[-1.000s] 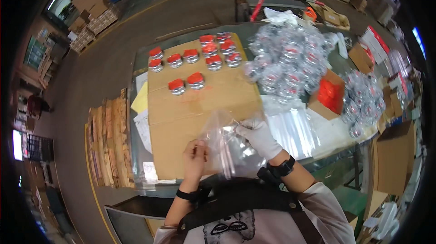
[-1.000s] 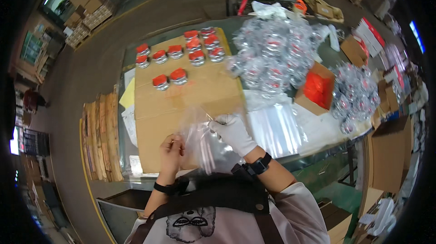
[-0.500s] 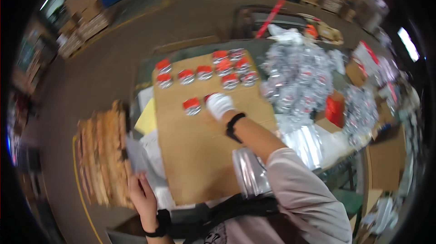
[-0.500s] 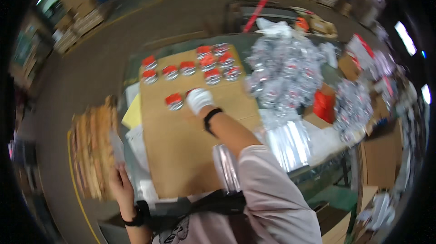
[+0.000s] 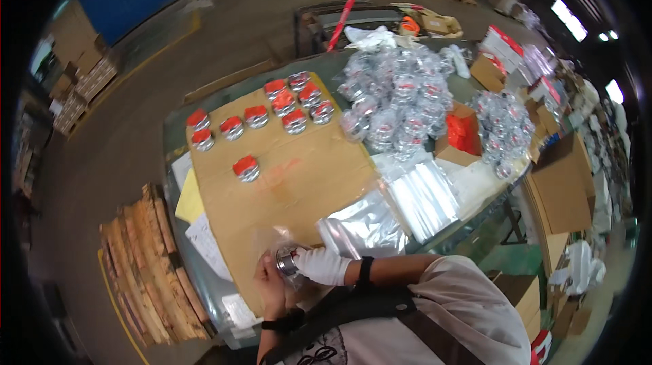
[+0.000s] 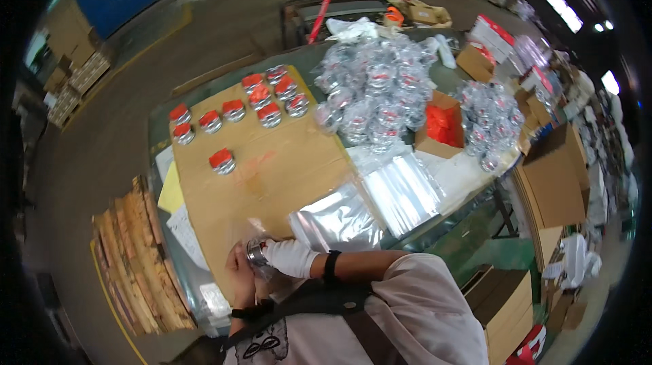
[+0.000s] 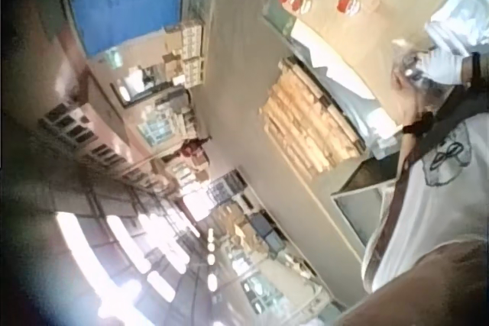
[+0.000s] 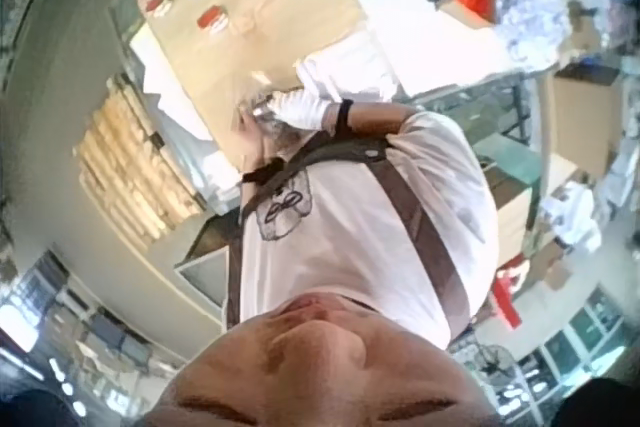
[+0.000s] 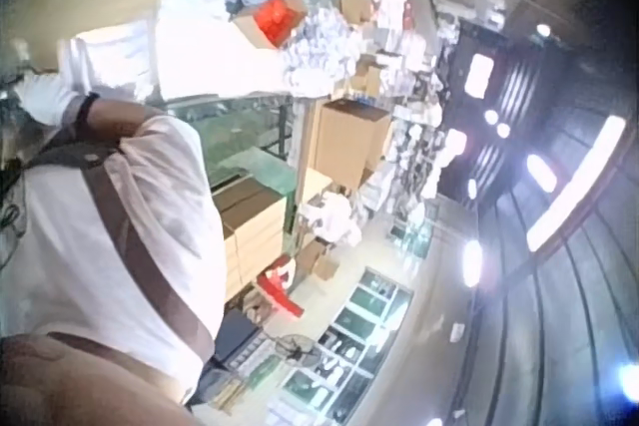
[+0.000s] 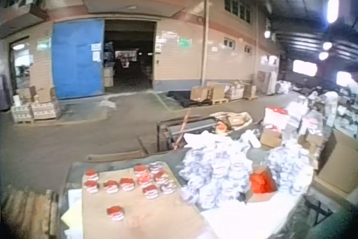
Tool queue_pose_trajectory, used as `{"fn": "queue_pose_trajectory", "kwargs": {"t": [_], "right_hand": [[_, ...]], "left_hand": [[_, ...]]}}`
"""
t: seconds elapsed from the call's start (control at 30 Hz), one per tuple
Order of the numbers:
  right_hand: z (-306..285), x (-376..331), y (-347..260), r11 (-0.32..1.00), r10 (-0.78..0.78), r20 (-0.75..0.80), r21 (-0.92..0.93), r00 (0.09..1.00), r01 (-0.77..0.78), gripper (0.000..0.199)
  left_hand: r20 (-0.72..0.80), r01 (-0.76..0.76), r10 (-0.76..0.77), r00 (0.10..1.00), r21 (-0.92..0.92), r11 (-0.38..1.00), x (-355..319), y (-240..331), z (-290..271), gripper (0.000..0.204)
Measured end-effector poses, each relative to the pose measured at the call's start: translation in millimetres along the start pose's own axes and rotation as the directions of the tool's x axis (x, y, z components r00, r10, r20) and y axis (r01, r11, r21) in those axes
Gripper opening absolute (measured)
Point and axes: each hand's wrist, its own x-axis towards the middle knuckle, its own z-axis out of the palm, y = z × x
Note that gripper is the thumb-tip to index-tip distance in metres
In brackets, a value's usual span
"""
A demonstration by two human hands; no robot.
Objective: The person places small silver metal parts into clear plastic bags and then places them into a cardboard box. The person also picks up red plastic caps and places them on top of the metal parts arranged on a cardboard sheet.
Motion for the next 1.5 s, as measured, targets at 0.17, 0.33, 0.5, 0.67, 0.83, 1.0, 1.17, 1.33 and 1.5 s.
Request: {"fn": "queue_pose_trajectory", "kwargs": {"t": [0.17,0.33,0.5,0.67,0.83,1.0,1.17,1.33,1.5], "right_hand": [[10.9,52.4,-3.1,0.982,-0.183,0.163,0.073,0.970,0.173,0.015],[-23.1,11.7,-21.2,0.672,-0.221,-0.196,0.679,0.955,0.295,0.024],[-63.3,-9.4,-43.5,0.975,-0.110,-0.264,-0.218,0.958,0.052,0.041],[-1.3,8.0,4.3,0.463,0.191,0.128,0.862,0.973,-0.205,0.040],[-27.6,-22.0,-15.5,0.902,-0.379,-0.093,-0.259,0.921,0.345,0.027],[-1.1,20.5,4.3,0.931,-0.365,-0.031,0.007,0.931,0.365,0.016],[-2.6,31.8,1.0,0.915,-0.399,-0.127,-0.002,0.908,0.402,0.016],[-69.9,-101.6,88.8,0.747,-0.027,-0.166,0.652,0.986,0.130,0.031],[-138.2,-269.6,268.5,0.910,0.416,-0.631,0.292,0.656,-0.295,0.025]], "left_hand": [[0.405,-0.714,0.595,0.694,0.282,0.640,-56.9,51.5,15.1,0.024],[0.176,-0.020,0.081,0.981,-0.324,0.946,-43.3,53.2,-19.5,0.025],[0.011,-0.127,0.133,0.991,-0.236,0.963,-41.9,55.2,-20.4,0.024],[0.364,-0.504,0.374,0.853,0.760,0.410,-51.3,19.0,-7.9,0.017],[0.263,-0.458,0.393,0.881,0.683,0.569,-49.7,-1.7,-2.1,0.013],[0.300,-0.578,0.519,0.800,0.617,0.535,-58.9,17.8,1.5,0.031],[0.152,-0.419,0.404,0.902,0.536,0.733,-20.4,-42.1,-36.3,0.036],[0.029,-0.292,0.293,0.956,0.214,0.932,-62.4,62.2,31.5,0.034],[0.401,-0.275,0.091,0.911,0.427,0.861,-81.7,63.9,126.8,0.030]]}}
